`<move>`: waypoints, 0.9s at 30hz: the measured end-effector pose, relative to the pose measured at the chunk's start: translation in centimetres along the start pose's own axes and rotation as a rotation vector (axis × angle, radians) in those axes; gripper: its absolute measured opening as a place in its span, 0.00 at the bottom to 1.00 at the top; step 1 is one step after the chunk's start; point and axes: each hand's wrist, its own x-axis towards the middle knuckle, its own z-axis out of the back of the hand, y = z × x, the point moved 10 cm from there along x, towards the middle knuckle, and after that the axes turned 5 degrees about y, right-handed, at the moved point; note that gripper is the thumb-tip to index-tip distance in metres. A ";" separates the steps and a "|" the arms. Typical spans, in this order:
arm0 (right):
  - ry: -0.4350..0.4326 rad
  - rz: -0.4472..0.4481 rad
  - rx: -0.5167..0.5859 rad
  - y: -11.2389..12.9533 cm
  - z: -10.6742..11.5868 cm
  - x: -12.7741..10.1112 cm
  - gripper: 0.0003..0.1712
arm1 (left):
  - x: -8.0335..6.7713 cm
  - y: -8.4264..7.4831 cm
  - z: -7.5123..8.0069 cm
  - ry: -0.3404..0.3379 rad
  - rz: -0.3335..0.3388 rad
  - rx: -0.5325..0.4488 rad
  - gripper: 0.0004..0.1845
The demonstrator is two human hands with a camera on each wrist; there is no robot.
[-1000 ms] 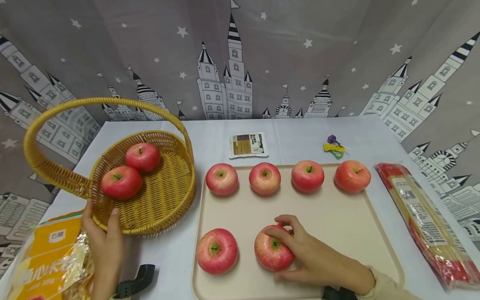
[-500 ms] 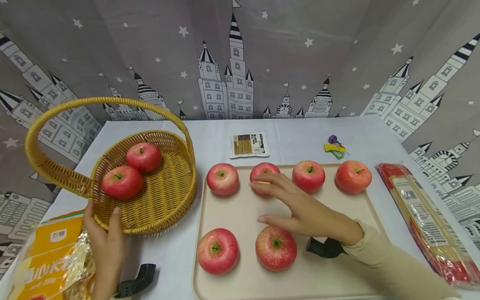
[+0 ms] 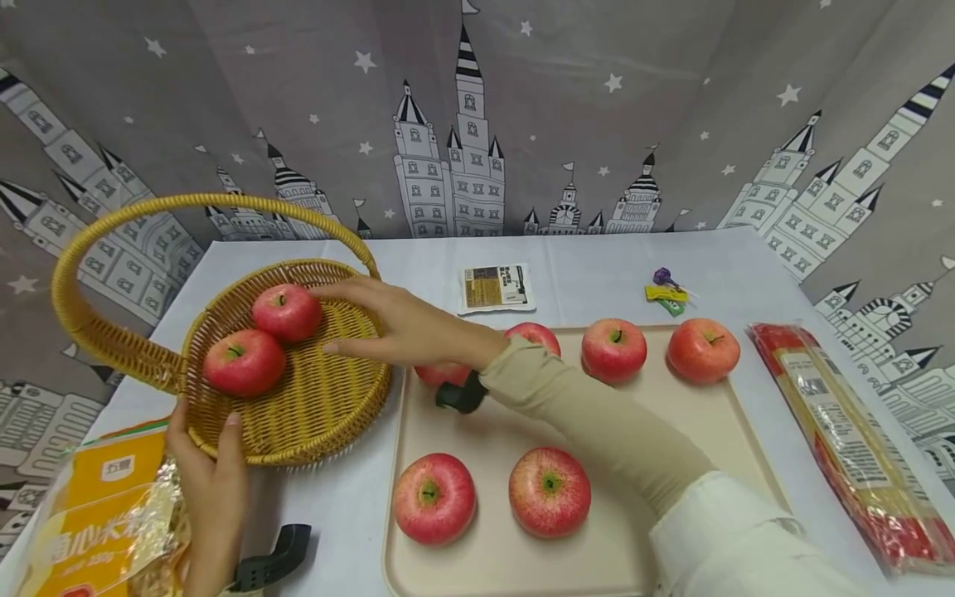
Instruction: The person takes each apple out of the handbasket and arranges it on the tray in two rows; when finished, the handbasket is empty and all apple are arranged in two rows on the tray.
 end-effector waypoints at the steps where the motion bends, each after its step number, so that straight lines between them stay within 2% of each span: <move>1: 0.009 -0.025 -0.011 -0.3 -0.3 1.3 0.35 | 0.0 0.1 0.0 0.000 0.008 0.002 0.32; 6: 0.048 -0.142 -0.021 -1.5 -2.4 6.5 0.36 | -0.2 0.4 0.4 -0.002 0.052 0.026 0.32; 9: 0.054 -0.246 0.074 -2.7 -3.8 8.5 0.37 | -0.3 0.6 0.4 0.001 0.059 0.029 0.32; 12: 0.024 -0.363 0.185 -3.8 -5.0 9.7 0.36 | -0.3 0.7 0.2 0.008 0.064 0.028 0.32; 15: -0.007 -0.433 0.289 -4.6 -6.6 10.1 0.34 | -0.3 0.6 0.1 0.008 0.066 0.031 0.32; 18: 0.009 -0.449 0.349 -5.2 -8.3 10.0 0.35 | -0.3 0.4 0.0 0.011 0.056 0.029 0.32; 23: 0.083 -0.410 0.380 -5.7 -9.9 9.2 0.39 | -0.2 -0.1 -0.1 0.019 0.043 0.035 0.32; 27: 0.204 -0.404 0.399 -5.5 -11.4 8.7 0.44 | -0.1 -0.3 -0.1 0.019 0.033 0.034 0.32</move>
